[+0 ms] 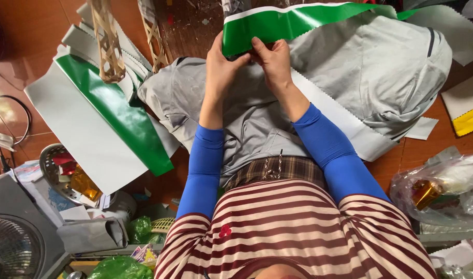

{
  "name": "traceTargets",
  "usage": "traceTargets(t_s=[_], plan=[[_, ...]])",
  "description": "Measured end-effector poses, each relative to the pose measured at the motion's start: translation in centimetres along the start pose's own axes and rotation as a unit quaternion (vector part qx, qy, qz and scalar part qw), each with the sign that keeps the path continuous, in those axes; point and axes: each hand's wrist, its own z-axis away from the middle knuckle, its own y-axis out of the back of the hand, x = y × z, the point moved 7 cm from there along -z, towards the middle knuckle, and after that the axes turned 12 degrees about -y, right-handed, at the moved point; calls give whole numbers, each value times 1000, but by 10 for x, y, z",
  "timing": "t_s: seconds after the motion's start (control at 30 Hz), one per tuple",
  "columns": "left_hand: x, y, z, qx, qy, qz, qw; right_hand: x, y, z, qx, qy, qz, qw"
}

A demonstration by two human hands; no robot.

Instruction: The recorder is decorating a paper-mache giraffe figure by gluing green and black paper onto its frame.

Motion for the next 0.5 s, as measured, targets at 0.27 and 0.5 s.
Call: traceTargets(t_s=[0.27,0.5], plan=[[12,-10,-13,-1,199,196,960,-10,-7,3,-28,-28,7,999],[-1,-3,-7,50,-22,-6,998,-28,5,26,78,91,291,949]])
